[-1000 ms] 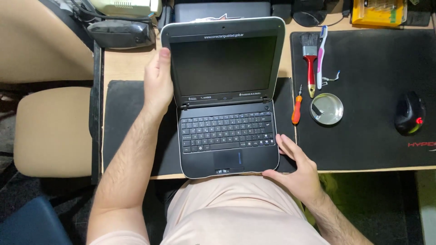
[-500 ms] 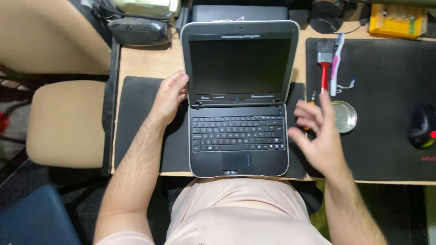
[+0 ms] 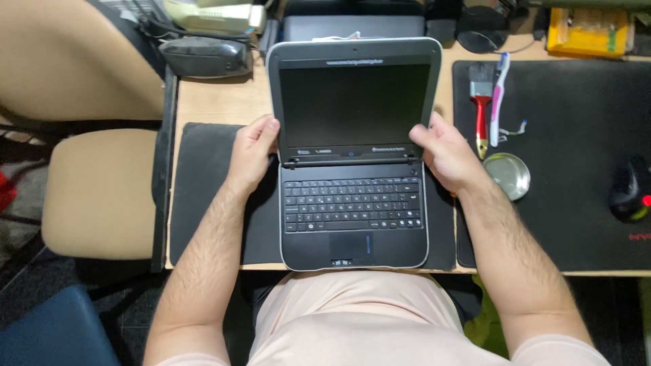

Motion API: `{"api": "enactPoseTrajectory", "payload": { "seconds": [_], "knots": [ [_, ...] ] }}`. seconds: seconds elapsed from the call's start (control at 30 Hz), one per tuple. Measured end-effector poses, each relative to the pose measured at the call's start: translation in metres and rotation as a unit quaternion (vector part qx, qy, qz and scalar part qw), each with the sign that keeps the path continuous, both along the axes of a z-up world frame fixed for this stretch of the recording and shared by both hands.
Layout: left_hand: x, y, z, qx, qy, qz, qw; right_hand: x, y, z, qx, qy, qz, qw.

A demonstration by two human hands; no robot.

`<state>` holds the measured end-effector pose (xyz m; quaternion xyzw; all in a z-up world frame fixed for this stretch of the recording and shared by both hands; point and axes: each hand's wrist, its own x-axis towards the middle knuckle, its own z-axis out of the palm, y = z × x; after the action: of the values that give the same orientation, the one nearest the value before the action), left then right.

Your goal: Disassembling a laptop by removing the battery and unscrewing the bottom case.

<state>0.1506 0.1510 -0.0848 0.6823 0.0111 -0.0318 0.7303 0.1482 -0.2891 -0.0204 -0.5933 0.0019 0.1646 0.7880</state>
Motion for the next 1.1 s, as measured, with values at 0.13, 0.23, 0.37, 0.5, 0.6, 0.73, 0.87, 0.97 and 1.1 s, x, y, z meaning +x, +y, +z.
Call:
{"api": "enactPoseTrajectory", "payload": {
  "seconds": [0.13,0.23,0.37,0.5,0.6,0.73,0.87,0.97,1.1],
  "knots": [
    [-0.005,-0.011,0.02,0.006,-0.006,-0.011,1.0,0.0,-0.023,0.023,-0.052,-0.044,0.066,0.995],
    [-0.006,-0.01,0.028,0.017,-0.013,-0.03,0.999,0.005,-0.027,0.02,-0.072,-0.055,0.087,0.992],
    [-0.019,-0.022,0.077,0.075,-0.069,-0.095,0.99,0.013,-0.048,-0.015,-0.104,-0.062,0.076,0.99],
    [-0.022,-0.028,0.093,0.08,-0.092,-0.13,0.984,0.014,-0.057,-0.026,-0.127,-0.067,0.078,0.987],
    [-0.02,-0.023,0.091,0.087,-0.1,-0.144,0.981,0.014,-0.051,-0.024,-0.131,-0.07,0.081,0.986],
    [-0.019,-0.022,0.082,0.088,-0.101,-0.145,0.98,0.011,-0.045,-0.018,-0.132,-0.077,0.088,0.984],
    [-0.017,-0.02,0.078,0.08,-0.104,-0.156,0.979,0.008,-0.037,-0.01,-0.138,-0.086,0.087,0.983],
    [-0.018,-0.018,0.073,0.077,-0.104,-0.156,0.979,0.003,-0.033,-0.001,-0.145,-0.089,0.08,0.982],
    [-0.018,-0.022,0.086,0.083,-0.103,-0.154,0.979,-0.005,-0.017,0.032,-0.143,-0.099,0.071,0.982]
  ]
}}
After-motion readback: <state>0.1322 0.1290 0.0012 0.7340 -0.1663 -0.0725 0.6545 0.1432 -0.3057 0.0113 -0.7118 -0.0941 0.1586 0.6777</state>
